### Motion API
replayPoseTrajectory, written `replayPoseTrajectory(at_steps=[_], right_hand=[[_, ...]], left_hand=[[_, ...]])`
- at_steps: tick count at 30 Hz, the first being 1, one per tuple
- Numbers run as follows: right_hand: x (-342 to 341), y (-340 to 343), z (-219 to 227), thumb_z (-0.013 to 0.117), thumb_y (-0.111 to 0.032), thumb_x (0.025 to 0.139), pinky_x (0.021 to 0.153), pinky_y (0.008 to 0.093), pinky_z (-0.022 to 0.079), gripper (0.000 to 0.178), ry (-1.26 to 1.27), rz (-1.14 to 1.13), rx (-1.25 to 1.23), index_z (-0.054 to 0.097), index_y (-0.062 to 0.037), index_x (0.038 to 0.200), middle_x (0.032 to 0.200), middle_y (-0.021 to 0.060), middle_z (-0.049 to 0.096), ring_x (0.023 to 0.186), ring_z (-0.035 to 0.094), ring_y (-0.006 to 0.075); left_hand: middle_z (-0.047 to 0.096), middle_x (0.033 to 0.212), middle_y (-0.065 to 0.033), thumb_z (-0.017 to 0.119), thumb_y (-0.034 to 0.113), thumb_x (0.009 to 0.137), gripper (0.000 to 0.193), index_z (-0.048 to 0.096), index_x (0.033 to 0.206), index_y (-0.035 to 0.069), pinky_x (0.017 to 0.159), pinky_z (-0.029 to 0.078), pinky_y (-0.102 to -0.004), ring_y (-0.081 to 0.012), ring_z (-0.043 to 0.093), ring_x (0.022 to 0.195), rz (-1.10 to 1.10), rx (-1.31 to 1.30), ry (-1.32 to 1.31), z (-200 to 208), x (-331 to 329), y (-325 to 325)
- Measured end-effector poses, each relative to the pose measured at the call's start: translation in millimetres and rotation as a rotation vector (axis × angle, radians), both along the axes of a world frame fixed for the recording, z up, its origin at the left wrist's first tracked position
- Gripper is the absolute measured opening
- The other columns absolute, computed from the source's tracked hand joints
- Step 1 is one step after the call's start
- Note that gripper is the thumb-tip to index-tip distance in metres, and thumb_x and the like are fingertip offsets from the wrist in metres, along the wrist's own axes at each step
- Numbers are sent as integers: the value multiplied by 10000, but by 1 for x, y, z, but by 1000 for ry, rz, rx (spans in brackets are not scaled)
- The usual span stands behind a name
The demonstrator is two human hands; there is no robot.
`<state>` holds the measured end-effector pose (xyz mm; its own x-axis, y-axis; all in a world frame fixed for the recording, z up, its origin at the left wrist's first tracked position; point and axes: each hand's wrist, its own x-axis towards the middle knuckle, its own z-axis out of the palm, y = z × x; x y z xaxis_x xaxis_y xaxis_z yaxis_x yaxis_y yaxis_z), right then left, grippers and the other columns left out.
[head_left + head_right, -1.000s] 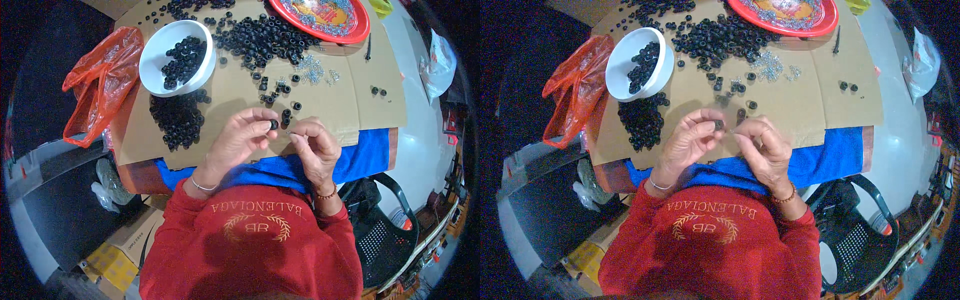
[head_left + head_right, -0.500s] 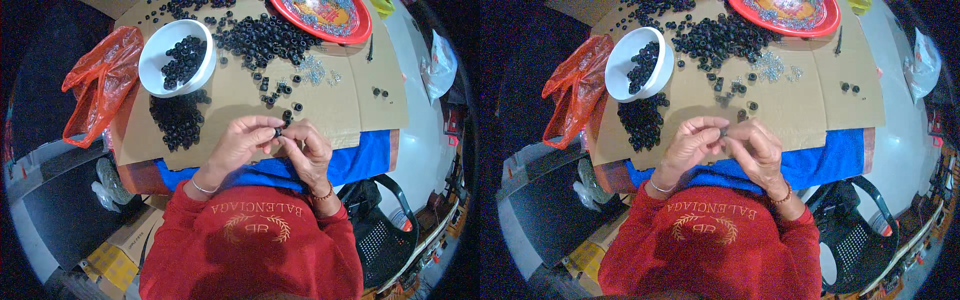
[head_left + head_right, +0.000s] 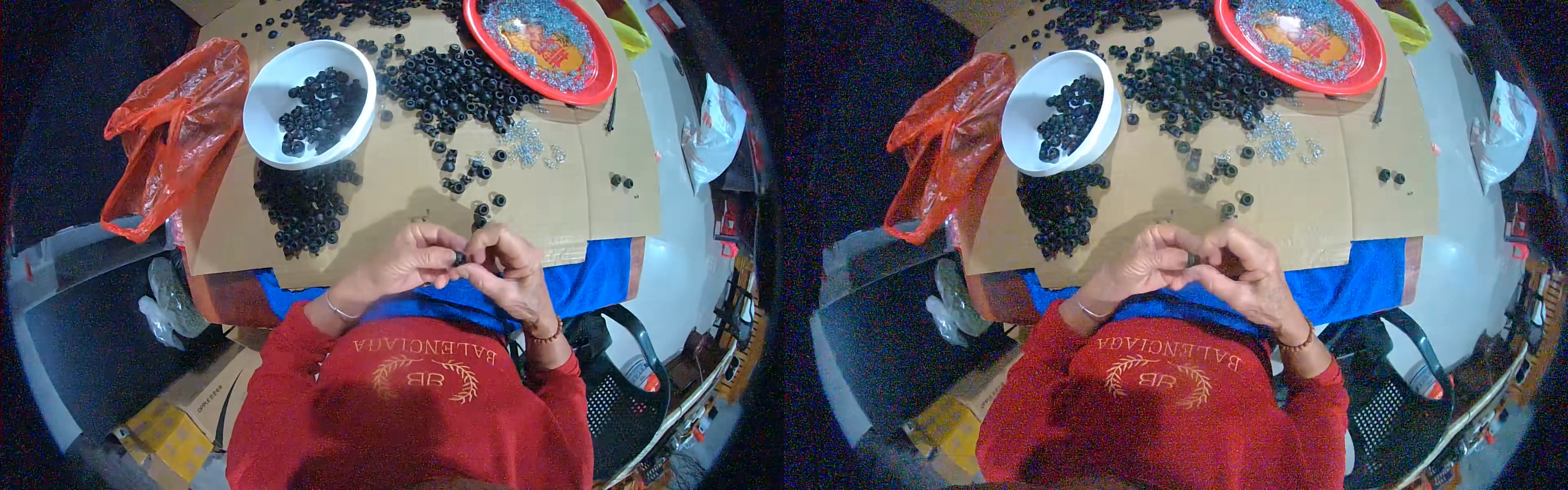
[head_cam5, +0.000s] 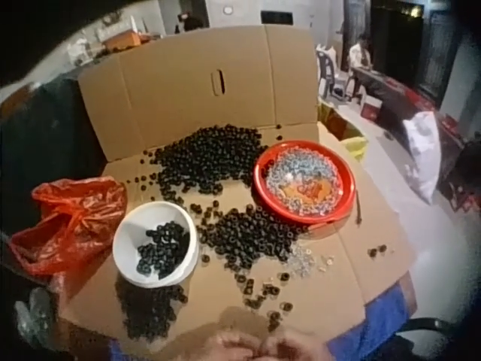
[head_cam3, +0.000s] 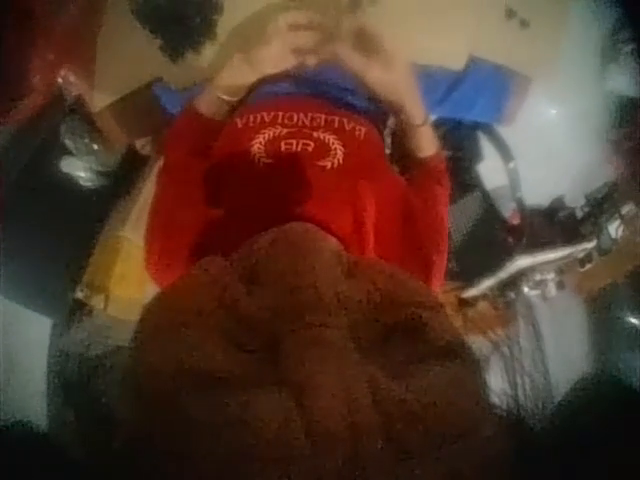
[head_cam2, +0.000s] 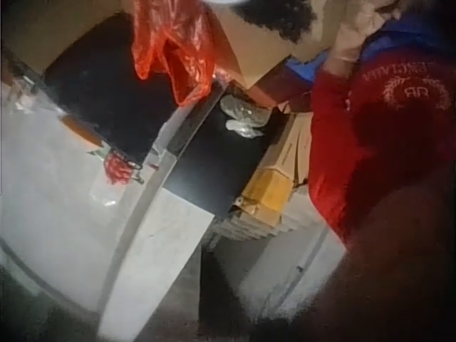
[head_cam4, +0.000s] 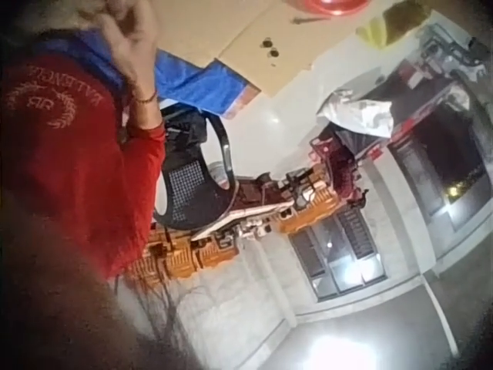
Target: The person sorts small black plastic components by hand at a workbench, inspecting them one by one.
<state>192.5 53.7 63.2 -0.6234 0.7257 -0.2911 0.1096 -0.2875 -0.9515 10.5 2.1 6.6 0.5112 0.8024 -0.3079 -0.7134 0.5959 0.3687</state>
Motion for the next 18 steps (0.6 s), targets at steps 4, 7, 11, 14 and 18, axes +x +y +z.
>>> replayPoseTrajectory(at_steps=[4, 7, 11, 14, 18], right_hand=[[-10, 23, -2, 637, -2, 709, 581, 251, 399, 114, -264, -72, 780, 574, -41, 795, 753, 61, 537, 658, 511, 155], [-25, 40, -14, 658, -44, 669, 605, 306, 406, 138, -455, -80, 1106, 594, -61, 790, 761, 68, 525, 691, 517, 215], [-48, 47, -20, 669, -98, 613, 670, 369, 393, 182, -651, -7, 1329, 608, -85, 785, 787, 52, 510, 768, 496, 247], [-58, 47, -20, 674, -130, 613, 703, 368, 384, 180, -756, 50, 1334, 609, -101, 778, 801, 46, 516, 796, 497, 233], [-60, 49, -16, 676, -100, 628, 681, 365, 390, 171, -739, 116, 1392, 606, -93, 783, 800, 49, 531, 779, 507, 239]], left_hand=[[595, 936, -132, 564, 37, 831, 191, 580, 1015, -10, 516, 501, -217, -139, 582, 696, 74, -11, -100, -5, -5, 3], [587, 889, -112, 565, 43, 832, 187, 580, 1011, -9, 518, 494, -213, -133, 576, 694, 49, 10, -133, -2, -6, 4], [581, 871, -106, 565, 52, 835, 174, 580, 998, -5, 516, 482, -211, -131, 570, 689, 42, 25, -153, 0, -7, 2], [583, 880, -109, 566, 58, 836, 169, 580, 993, -2, 514, 473, -212, -129, 561, 686, 58, 35, -147, 3, -8, 1], [587, 883, -107, 571, 57, 832, 165, 581, 988, 3, 512, 472, -216, -132, 561, 687, 46, 27, -121, 2, -9, -1]])
